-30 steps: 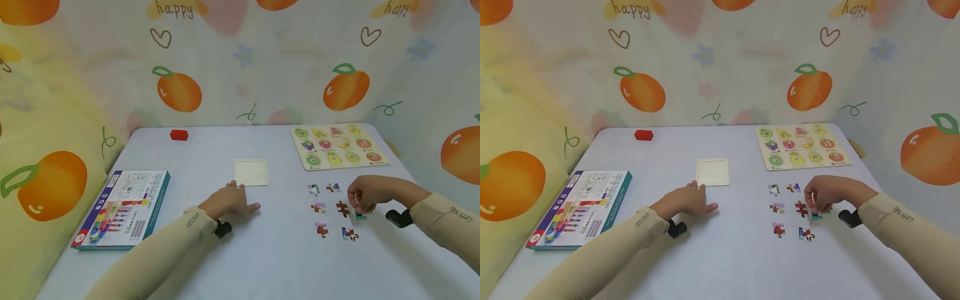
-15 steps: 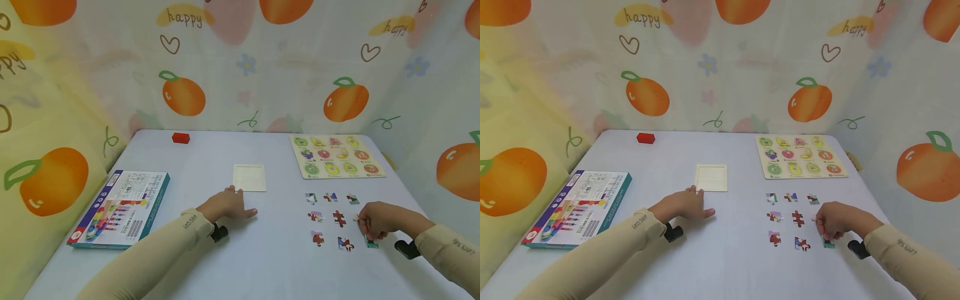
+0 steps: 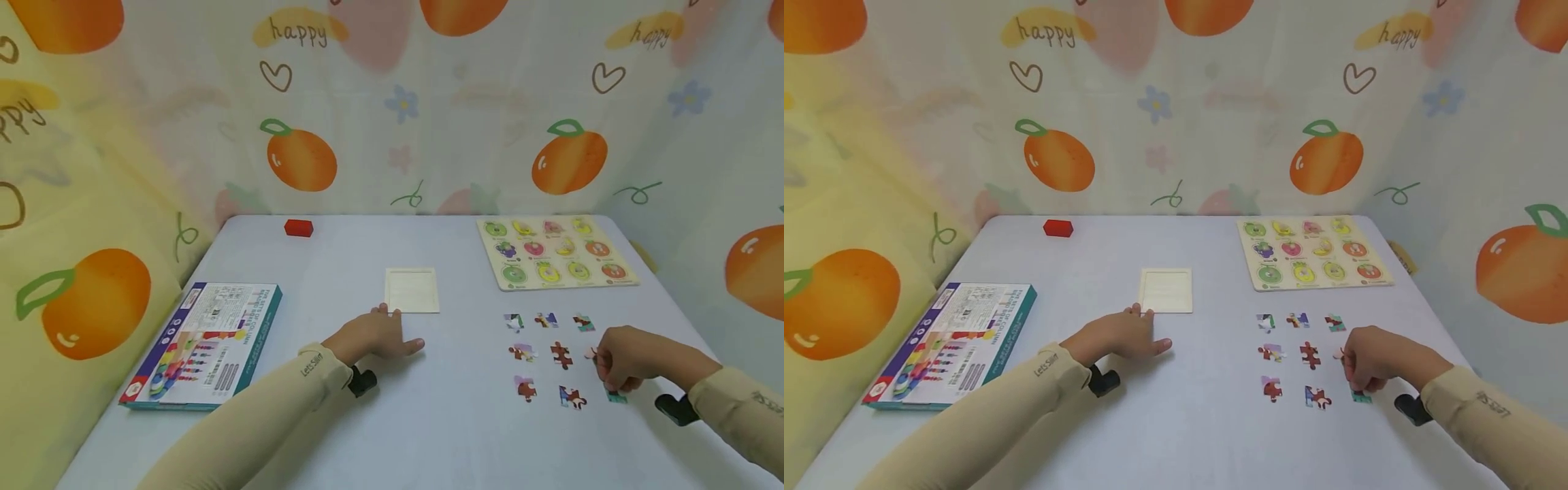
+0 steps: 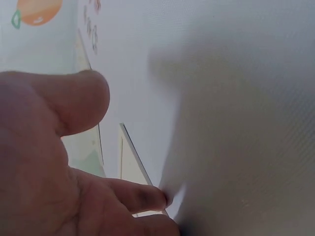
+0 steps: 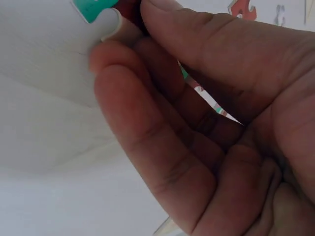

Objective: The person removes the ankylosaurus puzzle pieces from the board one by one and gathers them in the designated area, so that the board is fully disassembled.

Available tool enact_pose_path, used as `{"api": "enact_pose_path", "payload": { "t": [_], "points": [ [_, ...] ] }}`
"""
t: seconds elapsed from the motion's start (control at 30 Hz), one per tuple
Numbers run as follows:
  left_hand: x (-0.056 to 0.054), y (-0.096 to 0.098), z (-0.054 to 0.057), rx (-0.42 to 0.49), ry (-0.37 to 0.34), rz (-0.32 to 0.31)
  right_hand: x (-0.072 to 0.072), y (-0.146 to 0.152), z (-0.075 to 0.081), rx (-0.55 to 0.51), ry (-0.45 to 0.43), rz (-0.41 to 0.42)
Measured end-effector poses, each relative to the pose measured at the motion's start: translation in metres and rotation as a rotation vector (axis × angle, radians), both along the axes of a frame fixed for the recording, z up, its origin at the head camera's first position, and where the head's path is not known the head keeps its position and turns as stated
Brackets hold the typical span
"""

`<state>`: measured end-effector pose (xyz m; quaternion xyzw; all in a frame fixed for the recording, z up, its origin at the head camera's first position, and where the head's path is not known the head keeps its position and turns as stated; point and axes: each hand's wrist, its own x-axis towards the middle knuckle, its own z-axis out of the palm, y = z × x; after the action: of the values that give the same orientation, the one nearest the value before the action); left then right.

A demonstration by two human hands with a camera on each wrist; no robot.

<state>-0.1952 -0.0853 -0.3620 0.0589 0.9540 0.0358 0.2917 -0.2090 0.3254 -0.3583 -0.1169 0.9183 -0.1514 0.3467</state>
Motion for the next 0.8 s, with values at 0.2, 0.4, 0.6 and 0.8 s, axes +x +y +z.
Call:
{"api": "enact_pose_path", "payload": {
  "t": [0.2, 0.4, 0.6, 0.8],
  "points": [
    [-0.003, -0.006, 0.0, 0.048, 0.051, -0.032, -0.004, 0.001, -0.002, 0.002, -0.004, 0.006],
    [-0.011, -0.017, -0.007, 0.162, 0.104, -0.017, -0.009, 0.004, -0.002, 0.007, -0.032, 0.003],
    [-0.01, -0.042, -0.004, 0.273, 0.153, 0.073, -0.016, 0.001, 0.007, -0.019, 0.009, 0.02],
    [-0.006, -0.074, 0.033, 0.297, 0.248, 0.108, -0.035, -0.012, 0.036, -0.066, 0.174, 0.067]
  ]
}}
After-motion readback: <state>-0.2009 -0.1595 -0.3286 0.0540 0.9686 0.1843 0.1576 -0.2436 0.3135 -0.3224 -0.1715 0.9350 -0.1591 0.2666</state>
